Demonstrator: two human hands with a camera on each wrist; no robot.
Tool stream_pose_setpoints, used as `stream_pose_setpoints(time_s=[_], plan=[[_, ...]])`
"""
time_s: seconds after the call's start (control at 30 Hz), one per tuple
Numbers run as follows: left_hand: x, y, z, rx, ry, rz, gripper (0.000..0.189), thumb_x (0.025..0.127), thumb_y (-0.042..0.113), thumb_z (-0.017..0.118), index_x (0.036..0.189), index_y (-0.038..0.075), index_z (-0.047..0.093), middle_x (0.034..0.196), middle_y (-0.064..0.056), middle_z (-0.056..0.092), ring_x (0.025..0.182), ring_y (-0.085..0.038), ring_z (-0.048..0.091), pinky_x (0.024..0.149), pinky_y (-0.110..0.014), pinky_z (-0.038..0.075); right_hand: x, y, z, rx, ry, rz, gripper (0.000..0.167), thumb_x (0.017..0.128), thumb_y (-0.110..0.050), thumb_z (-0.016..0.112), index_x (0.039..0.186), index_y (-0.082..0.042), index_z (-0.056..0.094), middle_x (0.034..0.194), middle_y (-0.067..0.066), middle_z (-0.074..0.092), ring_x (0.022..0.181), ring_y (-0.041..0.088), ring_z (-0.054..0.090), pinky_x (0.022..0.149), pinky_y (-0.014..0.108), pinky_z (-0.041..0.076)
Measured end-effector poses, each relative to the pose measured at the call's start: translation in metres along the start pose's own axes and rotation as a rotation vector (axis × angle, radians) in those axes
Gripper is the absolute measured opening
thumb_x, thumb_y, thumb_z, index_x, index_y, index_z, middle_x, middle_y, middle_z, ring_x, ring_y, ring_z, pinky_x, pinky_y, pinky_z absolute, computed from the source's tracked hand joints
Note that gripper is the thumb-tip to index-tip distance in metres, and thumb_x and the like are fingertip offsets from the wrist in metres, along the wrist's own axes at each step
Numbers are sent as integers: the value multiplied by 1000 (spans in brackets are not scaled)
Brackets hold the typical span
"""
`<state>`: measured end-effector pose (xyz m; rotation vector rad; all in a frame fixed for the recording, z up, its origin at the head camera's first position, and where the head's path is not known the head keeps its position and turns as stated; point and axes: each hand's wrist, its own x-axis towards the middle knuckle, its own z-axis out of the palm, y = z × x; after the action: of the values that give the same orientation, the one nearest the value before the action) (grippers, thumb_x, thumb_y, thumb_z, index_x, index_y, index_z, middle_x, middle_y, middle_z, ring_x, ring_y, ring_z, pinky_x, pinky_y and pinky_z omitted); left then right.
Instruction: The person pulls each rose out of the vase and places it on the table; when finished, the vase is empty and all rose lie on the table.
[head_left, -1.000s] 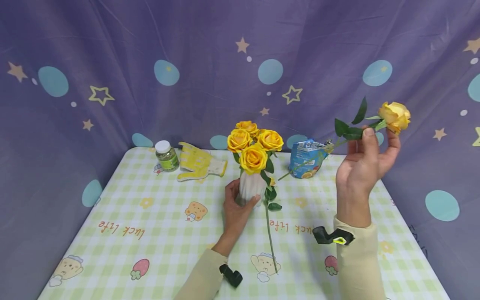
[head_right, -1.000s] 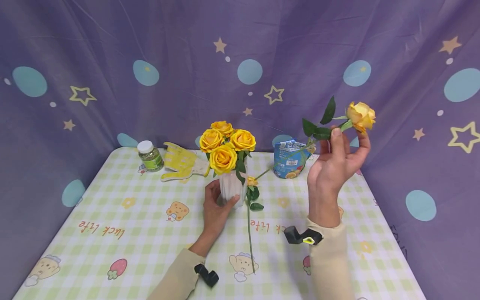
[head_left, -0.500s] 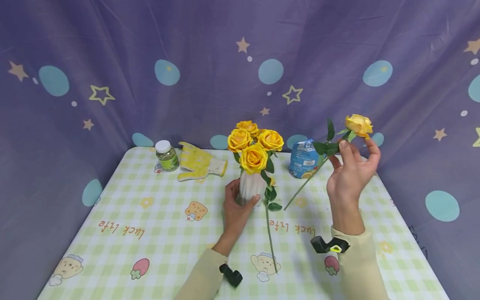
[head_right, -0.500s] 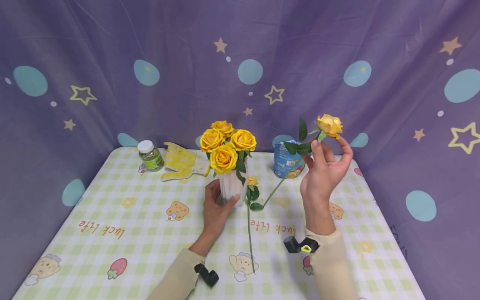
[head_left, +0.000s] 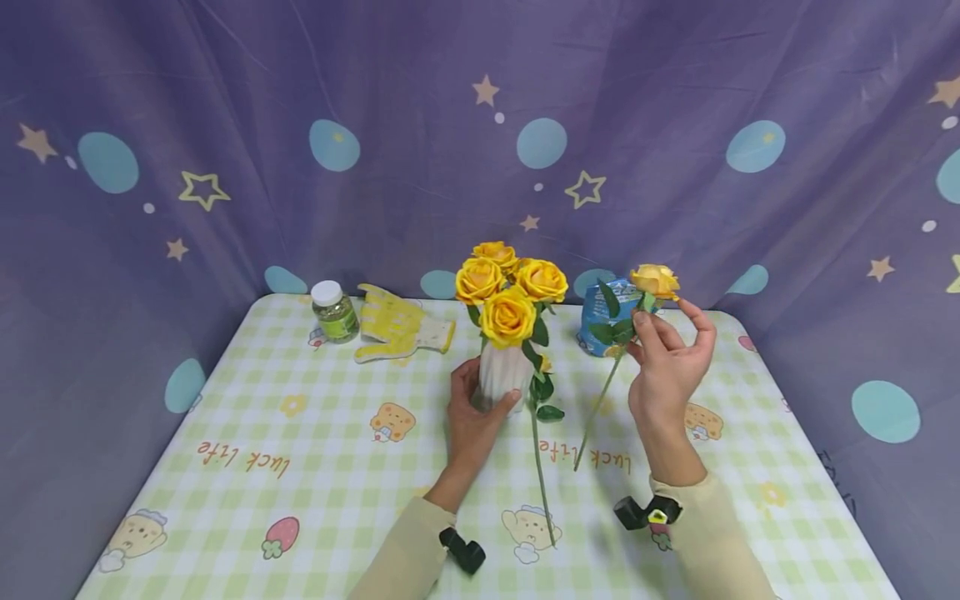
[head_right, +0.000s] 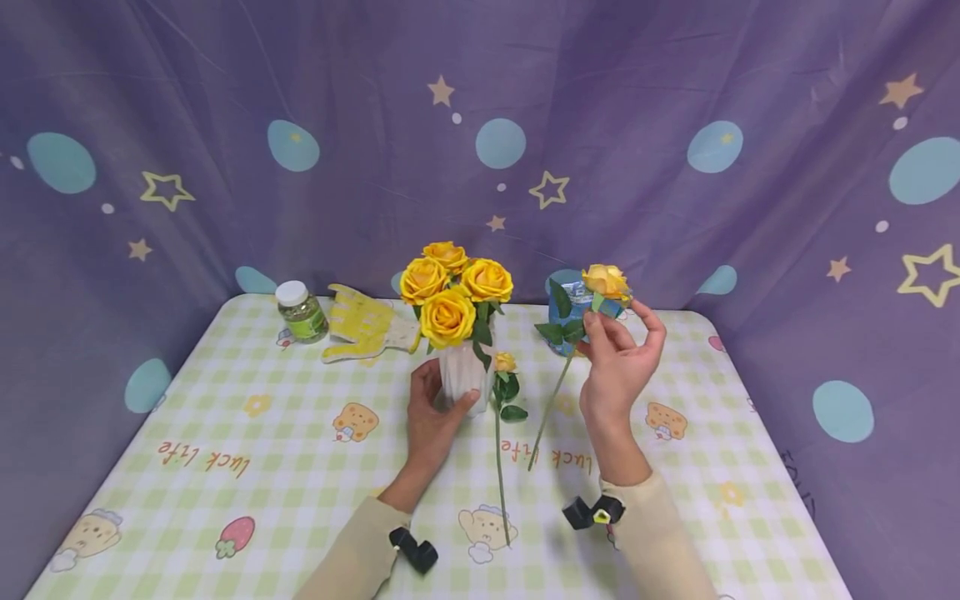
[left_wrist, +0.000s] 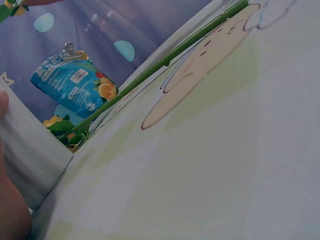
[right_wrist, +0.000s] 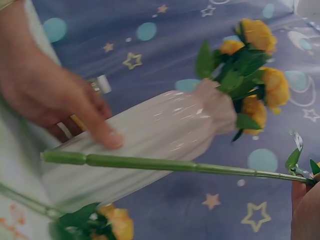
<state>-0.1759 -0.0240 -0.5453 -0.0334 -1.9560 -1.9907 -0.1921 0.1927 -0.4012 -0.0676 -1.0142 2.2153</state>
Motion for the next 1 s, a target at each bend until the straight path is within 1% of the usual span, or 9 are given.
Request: stream_pose_setpoints(time_s=[0.1,0.33,0.43,0.57,0.63,0.73,0.87,0.93,1.0], plan=[[0,0,0,0,0,6,72,90,20,94,151,15,55,150,-5,66,144,-24,58,124,-56,39,-3,9,-7,-64,-5,19,52,93,16,78,134,-5,55,83,11,80,74,19,79,54,27,62],[0,-1,0,-5,-3,6,72,91,20,93,151,14,55,151,-5,65,145,-24,58,125,-57,38,-10,26,-25,-232,-19,107,50,95,15,77,132,-11,56,83,3,81,73,12,79,56,26,63],[0,-1,0,-6,-3,4,72,91,20,93,151,15,55,151,-5,65,145,-24,57,124,-57,38,-13,33,-33,-310,-44,140,50,96,12,77,134,-13,54,84,-1,82,75,10,79,58,26,63],[0,-1,0,-8,0,2,71,91,19,93,151,15,55,151,-5,65,144,-24,58,124,-57,38,-16,41,-41,-416,-78,210,51,98,8,78,137,-13,51,85,-5,82,76,8,78,60,25,63],[1,-1,0,-10,0,2,71,91,19,93,150,15,55,150,-5,66,144,-24,58,124,-57,38,-18,45,-46,-444,-83,243,52,98,6,78,139,-10,51,86,-5,82,77,8,78,60,25,63],[0,-1,0,-8,0,3,71,90,18,94,151,14,55,151,-5,65,144,-24,58,124,-55,39,-18,51,-52,-471,-84,264,52,99,5,78,140,-9,49,87,-5,83,78,8,79,62,26,64],[0,-1,0,0,2,-3,72,90,17,94,151,14,54,151,-5,65,145,-24,57,125,-54,39,-18,60,-59,-502,-86,284,50,99,6,78,135,-11,47,88,-5,83,77,7,79,62,26,64],[0,0,0,0,2,-9,72,91,18,94,151,14,55,151,-5,65,146,-24,57,125,-55,38,-17,64,-62,-511,-90,306,50,98,7,78,132,-11,46,89,-1,84,75,8,79,62,26,64],[0,-1,0,-3,2,-10,72,91,17,93,151,14,55,151,-5,65,146,-24,57,125,-54,38,-16,68,-66,-530,-104,341,49,98,8,77,131,-10,46,89,0,84,75,7,79,63,25,64]])
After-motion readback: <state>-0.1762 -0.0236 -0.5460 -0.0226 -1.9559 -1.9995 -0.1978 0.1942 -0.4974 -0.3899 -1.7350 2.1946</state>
